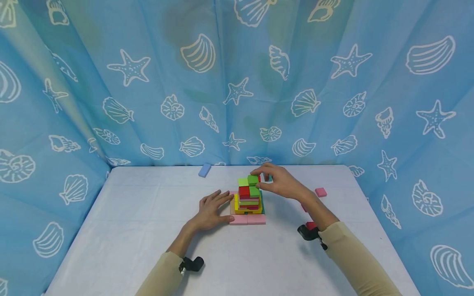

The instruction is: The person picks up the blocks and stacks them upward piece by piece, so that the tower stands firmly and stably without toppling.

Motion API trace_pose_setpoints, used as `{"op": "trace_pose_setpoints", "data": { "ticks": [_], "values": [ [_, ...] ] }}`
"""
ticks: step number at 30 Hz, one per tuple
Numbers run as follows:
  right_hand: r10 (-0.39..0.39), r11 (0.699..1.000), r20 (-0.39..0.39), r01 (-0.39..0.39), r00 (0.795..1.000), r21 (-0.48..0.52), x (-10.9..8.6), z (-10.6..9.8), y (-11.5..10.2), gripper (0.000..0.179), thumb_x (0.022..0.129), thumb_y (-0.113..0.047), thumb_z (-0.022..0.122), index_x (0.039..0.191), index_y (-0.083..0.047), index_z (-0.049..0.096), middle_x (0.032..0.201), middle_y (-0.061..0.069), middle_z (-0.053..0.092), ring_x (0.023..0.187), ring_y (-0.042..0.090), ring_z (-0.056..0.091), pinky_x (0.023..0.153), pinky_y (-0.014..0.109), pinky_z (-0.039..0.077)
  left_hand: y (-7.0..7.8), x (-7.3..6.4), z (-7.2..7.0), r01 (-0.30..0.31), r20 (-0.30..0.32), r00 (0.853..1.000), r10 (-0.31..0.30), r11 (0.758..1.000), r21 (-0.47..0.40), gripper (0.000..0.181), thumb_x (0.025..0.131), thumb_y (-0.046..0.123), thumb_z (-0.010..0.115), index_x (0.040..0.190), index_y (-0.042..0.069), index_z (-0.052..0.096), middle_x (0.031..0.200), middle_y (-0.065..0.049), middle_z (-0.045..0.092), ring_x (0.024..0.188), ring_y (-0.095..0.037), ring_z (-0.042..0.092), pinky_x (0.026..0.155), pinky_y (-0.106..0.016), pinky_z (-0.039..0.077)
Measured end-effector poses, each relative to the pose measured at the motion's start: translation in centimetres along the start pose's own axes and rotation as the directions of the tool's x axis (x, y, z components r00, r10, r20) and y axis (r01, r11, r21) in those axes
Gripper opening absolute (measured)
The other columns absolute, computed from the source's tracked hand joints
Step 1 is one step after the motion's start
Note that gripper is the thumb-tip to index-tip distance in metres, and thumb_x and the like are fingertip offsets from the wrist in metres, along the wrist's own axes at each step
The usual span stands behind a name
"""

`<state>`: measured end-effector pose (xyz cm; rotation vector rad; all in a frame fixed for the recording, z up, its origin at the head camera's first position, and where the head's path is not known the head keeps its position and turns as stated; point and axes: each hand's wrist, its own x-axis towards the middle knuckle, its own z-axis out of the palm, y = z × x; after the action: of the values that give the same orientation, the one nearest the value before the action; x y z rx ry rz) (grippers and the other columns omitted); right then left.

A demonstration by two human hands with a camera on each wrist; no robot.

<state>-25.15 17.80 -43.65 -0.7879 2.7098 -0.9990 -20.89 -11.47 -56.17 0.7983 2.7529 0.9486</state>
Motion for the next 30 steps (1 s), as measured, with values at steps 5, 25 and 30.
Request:
{"op": "trace_pose_setpoints", "data": {
  "ticks": [5,25,30],
  "values": [
    [-0.02,1.0,-0.006,0.02,1.0,0.008,-0.4,-0.6,0.1,0.051,0.09,-0.037,0.075,0.138,-0.028,0.06,0.126,0.001,0.06,0.104,0.024,0.057,0.078,0.032,0.054,0.0,0.0,0.0,-0.003,-0.004,1.0,0.003,1.0,-0.002,0.077,0.09,0.049,0.069,0.155,0.019,0.041,0.163,-0.005,0.034,0.152,-0.035,0.017,0.113,-0.062,0.014],
    [0.384,0.923,0.013,-0.384,0.923,0.003,-8.3,-5.8,15.5,0.05,0.094,-0.021,0.069,0.141,-0.01,0.055,0.14,0.023,0.049,0.118,0.042,0.052,0.088,0.053,0.054,-0.2,0.1,0.3,0.008,0.005,1.0,-0.008,1.0,-0.004,0.077,0.09,0.05,0.069,0.155,0.02,0.041,0.163,-0.005,0.034,0.153,-0.034,0.016,0.113,-0.062,0.012],
    [0.446,0.895,0.055,-0.446,0.893,-0.013,-9.5,-5.3,17.8,0.053,0.092,-0.017,0.07,0.142,-0.006,0.054,0.14,0.026,0.047,0.123,0.046,0.045,0.093,0.057,0.051,-0.2,0.2,0.1,0.002,0.005,1.0,-0.002,1.0,-0.003,0.077,0.09,0.05,0.069,0.155,0.02,0.041,0.162,-0.005,0.034,0.153,-0.034,0.016,0.113,-0.062,0.012]
  ]
}}
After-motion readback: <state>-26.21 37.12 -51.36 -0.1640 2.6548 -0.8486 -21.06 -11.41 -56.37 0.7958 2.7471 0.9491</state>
